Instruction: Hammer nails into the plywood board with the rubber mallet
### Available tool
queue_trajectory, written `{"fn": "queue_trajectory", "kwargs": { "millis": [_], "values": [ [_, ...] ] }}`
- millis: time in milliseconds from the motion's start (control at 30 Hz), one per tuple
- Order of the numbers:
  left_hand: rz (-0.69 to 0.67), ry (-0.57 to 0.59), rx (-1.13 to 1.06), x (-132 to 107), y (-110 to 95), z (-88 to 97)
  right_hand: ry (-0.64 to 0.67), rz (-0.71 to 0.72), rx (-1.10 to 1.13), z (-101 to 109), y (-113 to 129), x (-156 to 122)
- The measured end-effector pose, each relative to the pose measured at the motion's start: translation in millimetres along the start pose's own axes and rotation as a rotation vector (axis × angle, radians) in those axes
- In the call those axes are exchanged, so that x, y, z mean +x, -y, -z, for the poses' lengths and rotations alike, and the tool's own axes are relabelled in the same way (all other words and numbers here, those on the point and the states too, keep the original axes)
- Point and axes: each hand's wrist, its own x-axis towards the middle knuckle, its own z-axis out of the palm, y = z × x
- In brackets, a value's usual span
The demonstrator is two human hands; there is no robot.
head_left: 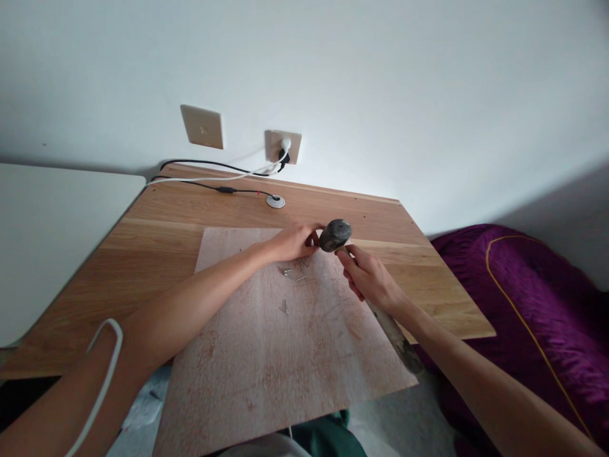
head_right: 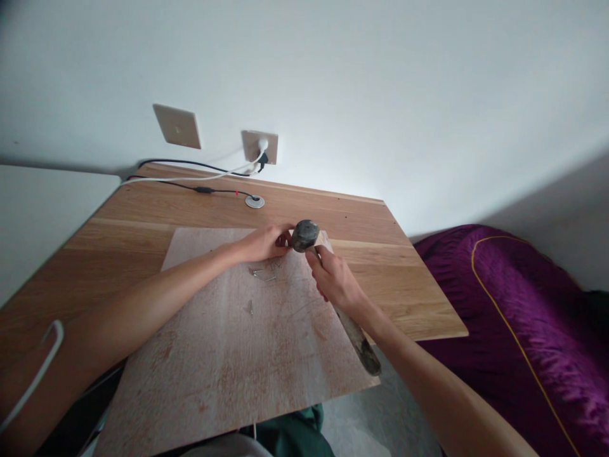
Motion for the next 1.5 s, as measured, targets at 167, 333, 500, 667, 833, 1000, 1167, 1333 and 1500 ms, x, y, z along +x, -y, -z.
{"fn": "queue_trajectory", "kwargs": {
  "millis": [167,333,500,667,833,1000,1167,1333,1500],
  "values": [
    [-0.012,-0.007,-0.014,0.1,-0.2,-0.2,0.011,-0.002,0.011,1.2,0.6,-2.3],
    [0.017,0.000,-0.045,0.9,1.1,-0.8,-0.071,0.061,0.095,1.8,1.4,-3.9],
    [0.014,0.002,-0.003,0.4,1.2,-0.6,0.015,0.024,0.039,-1.9,0.3,-2.8],
    [0.018,0.000,-0.006,0.0,4.2,-2.1,-0.040,0.026,0.075,-0.2,-2.6,-12.1],
    [0.008,-0.012,0.014,-0.5,3.7,-2.4,0.050,0.002,0.079,-1.0,-14.7,-27.7],
    [0.016,-0.040,0.038,0.4,3.5,-3.4,0.087,0.016,0.010,-8.7,-33.1,-32.8],
    [0.034,-0.021,0.009,0.7,4.8,-4.3,-0.066,0.195,-0.236,-9.7,-41.9,-34.3],
    [0.047,-0.031,0.013,0.5,3.7,-3.8,-0.186,0.280,-0.474,-13.1,-52.5,-53.8],
    [0.051,-0.013,0.033,-0.6,1.0,-2.2,-0.308,0.220,-0.490,-24.5,-63.9,-71.2]
  ]
}}
